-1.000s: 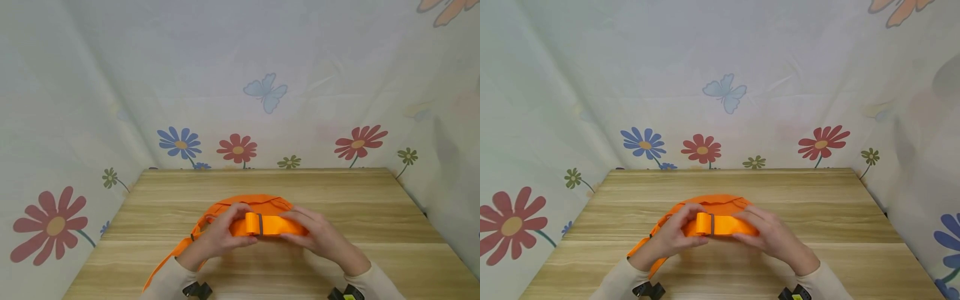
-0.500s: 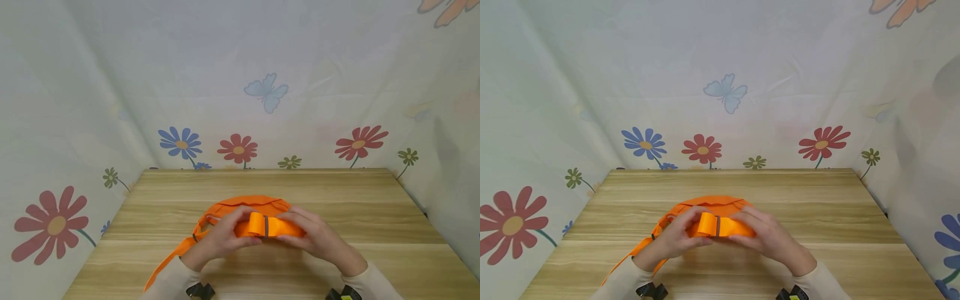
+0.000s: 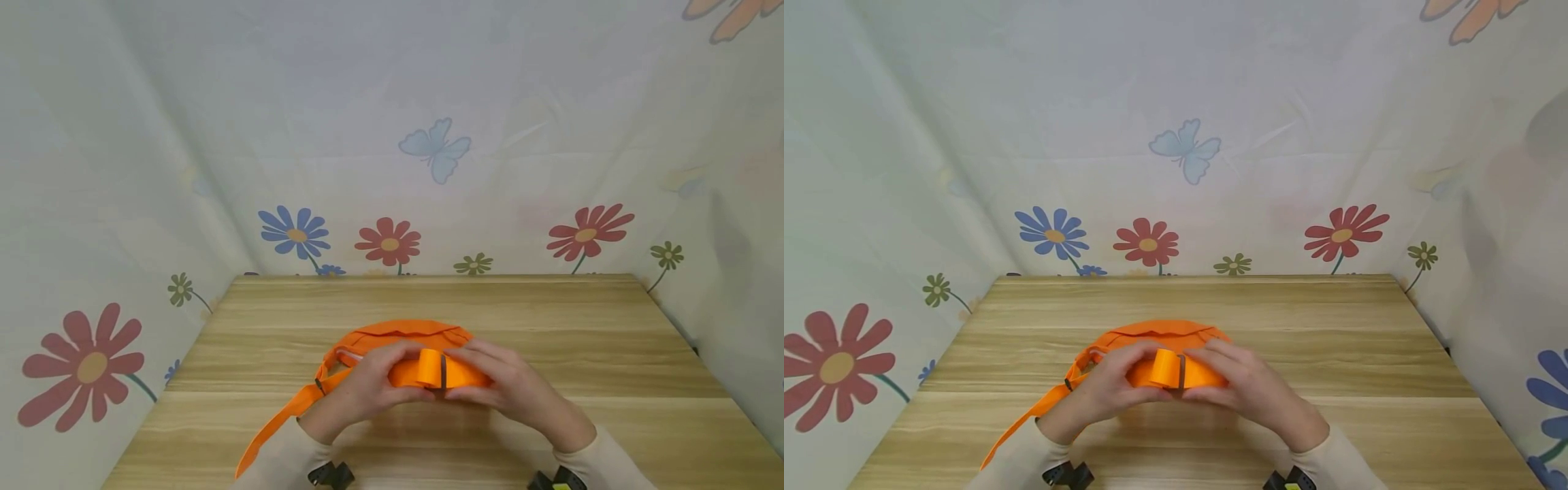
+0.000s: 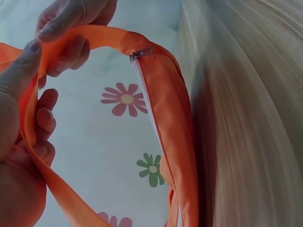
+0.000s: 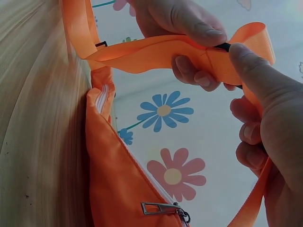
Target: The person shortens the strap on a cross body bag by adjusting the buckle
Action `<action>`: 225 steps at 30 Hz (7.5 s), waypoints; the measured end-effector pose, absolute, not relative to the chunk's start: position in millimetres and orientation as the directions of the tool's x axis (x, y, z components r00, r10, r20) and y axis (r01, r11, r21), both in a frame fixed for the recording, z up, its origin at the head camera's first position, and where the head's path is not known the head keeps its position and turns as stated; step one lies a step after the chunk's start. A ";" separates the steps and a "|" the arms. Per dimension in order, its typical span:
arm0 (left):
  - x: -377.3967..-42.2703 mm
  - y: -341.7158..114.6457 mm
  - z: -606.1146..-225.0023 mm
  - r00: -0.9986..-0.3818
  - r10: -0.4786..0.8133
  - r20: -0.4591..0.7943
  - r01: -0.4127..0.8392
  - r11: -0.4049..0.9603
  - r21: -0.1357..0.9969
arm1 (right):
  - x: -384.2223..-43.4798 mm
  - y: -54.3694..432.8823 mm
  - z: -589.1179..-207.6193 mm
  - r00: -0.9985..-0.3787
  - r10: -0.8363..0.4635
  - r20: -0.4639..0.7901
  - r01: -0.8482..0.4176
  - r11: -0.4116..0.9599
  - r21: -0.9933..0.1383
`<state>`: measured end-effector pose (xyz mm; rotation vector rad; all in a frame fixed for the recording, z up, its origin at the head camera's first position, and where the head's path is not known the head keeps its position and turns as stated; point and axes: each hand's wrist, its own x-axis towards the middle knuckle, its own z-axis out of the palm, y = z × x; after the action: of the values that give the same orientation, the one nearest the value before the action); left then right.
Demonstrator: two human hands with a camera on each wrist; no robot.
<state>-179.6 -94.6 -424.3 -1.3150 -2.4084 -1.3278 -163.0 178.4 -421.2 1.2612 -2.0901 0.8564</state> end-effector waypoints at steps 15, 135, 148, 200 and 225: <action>-177.3 -104.5 -418.3 -0.668 0.657 0.349 0.691 0.373 0.619 | -162.8 178.0 -426.0 -0.440 -0.548 0.712 -0.888 0.385 -0.252; -171.6 -73.5 -411.2 -0.693 0.659 0.290 0.693 0.500 0.519 | -162.3 181.8 -423.1 -0.453 -0.523 0.722 -0.882 0.383 -0.275; -175.2 -90.9 -407.6 -0.698 0.642 0.317 0.698 0.509 0.504 | -164.9 195.5 -422.8 -0.435 -0.556 0.708 -0.885 0.407 -0.224; -176.4 -94.6 -410.5 -0.668 0.672 0.320 0.710 0.447 0.544 | -167.3 184.6 -427.9 -0.437 -0.492 0.753 -0.893 0.335 -0.299; -179.2 -98.9 -409.8 -0.649 0.672 0.356 0.734 0.429 0.527 | -166.9 179.0 -427.6 -0.430 -0.505 0.748 -0.897 0.333 -0.291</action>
<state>-179.2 -98.9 -409.8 -1.2713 -2.5768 -1.0216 -166.9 179.0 -427.6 1.2263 -2.0622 0.9502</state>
